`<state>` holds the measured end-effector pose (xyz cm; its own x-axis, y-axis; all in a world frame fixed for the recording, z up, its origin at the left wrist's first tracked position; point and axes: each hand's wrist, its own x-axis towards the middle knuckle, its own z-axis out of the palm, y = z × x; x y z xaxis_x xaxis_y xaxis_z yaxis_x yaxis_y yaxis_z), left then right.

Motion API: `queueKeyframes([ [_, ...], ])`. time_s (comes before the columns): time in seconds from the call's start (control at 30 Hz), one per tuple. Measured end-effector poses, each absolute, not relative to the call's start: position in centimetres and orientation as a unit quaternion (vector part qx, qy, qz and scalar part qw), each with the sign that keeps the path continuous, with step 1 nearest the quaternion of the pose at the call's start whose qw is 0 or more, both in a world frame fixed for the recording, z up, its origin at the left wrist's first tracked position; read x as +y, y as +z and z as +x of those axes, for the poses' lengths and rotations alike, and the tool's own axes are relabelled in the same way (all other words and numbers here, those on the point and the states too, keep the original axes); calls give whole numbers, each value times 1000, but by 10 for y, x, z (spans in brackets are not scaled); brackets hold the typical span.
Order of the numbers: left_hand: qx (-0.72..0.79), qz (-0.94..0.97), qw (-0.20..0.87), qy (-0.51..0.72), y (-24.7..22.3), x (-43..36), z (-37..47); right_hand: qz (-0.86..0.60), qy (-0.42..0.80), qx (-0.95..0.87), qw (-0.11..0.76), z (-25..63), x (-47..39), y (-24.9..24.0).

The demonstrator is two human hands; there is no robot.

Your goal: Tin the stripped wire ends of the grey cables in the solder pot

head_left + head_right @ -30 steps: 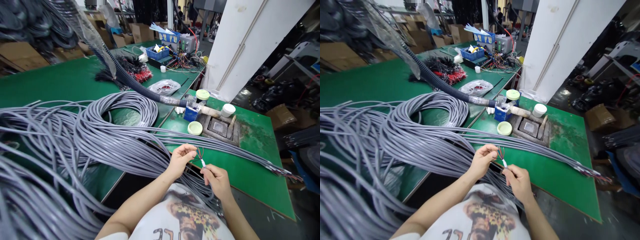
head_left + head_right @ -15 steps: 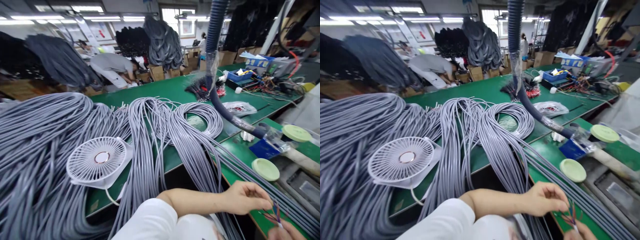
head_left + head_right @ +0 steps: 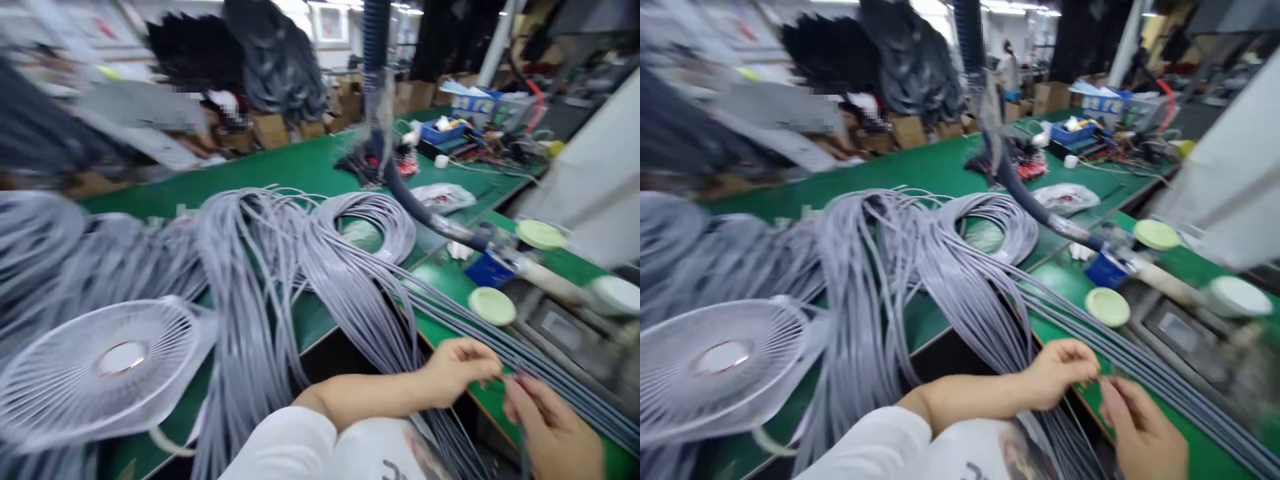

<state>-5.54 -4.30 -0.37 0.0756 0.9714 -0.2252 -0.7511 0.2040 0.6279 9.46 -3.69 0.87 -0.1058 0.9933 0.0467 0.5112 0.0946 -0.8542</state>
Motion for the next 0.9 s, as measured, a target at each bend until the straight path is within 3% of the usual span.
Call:
queueKeyframes([
  [0.33,275,165,765,559,0,-50,-63,-572,437,-562,408,83,-46,32],
  [0.9,383,256,678,572,2,-48,-49,-574,434,-567,402,77,-48,30],
])
